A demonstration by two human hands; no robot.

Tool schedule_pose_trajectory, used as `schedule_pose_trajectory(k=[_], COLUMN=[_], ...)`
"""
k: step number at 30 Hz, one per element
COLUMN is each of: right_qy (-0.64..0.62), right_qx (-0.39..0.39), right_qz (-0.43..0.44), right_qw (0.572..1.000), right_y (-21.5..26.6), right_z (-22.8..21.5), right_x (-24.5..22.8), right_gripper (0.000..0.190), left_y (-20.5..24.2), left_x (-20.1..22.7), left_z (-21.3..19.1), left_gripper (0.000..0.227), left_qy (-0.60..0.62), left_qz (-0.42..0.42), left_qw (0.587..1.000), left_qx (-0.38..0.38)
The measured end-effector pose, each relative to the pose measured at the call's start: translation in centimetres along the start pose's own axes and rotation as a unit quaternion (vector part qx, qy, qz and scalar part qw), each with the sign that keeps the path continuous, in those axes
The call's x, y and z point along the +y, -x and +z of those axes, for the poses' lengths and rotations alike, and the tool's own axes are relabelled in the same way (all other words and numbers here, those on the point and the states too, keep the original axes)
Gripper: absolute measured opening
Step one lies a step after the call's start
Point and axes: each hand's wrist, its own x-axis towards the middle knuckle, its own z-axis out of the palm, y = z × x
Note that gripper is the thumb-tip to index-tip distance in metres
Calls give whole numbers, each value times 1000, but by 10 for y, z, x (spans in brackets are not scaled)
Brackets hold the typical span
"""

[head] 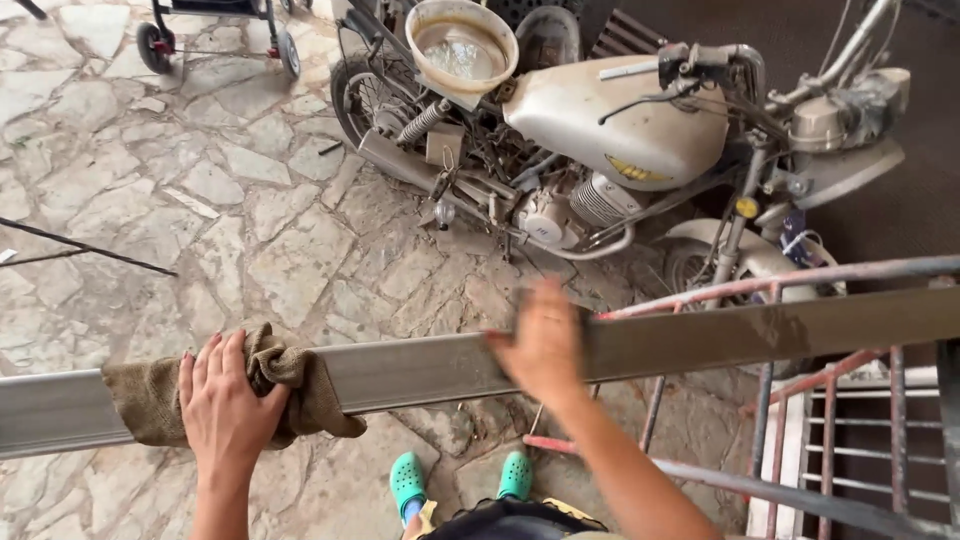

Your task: Sanding a long metal beam using a sanding block and wiping it with a cloth to prepare the surface.

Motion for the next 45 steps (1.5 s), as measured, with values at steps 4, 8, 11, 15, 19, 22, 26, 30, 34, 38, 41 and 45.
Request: schedule_pose_trajectory(k=[4,8,11,15,19,22,26,30,34,38,41,45], right_qy=[208,327,299,323,68,56,103,163,39,312,320,-26], right_qx=[35,251,104,232,302,27,43,104,51,132,202,-27], right_qz=[-183,-115,-72,-180,-214,32,-104,-60,-10,-142,-107,35], right_qw=[960,904,946,899,926,998,988,979,998,930,920,999], right_y=[30,21,-16,32,26,3,37,52,15,58,55,4], right_z=[36,60,32,34,52,20,14,34,12,25,35,-37], right_x=[-49,25,16,-29,60,79,13,74,63,30,83,52], right_gripper=[127,117,105,116,95,112,96,93,115,91,111,100], left_y=[0,-1,0,2,0,3,-1,0,0,1,-1,-1], left_x=[2,1,-1,1,-2,-3,-4,-5,-3,-4,0,-4], left_z=[-5,-1,2,-1,1,3,4,5,3,2,4,4], left_gripper=[80,83,84,89,91,90,92,95,89,87,88,90], left_qy=[4,3,-1,12,0,-4,2,-5,2,-23,-21,-17], left_qz=[1,-7,-3,5,10,13,17,13,7,13,-7,-16], left_qw=[1000,1000,1000,1000,1000,999,1000,1000,999,1000,1000,999], left_qx=[4,-9,-15,-23,-15,-30,-23,-28,-43,5,-16,-29])
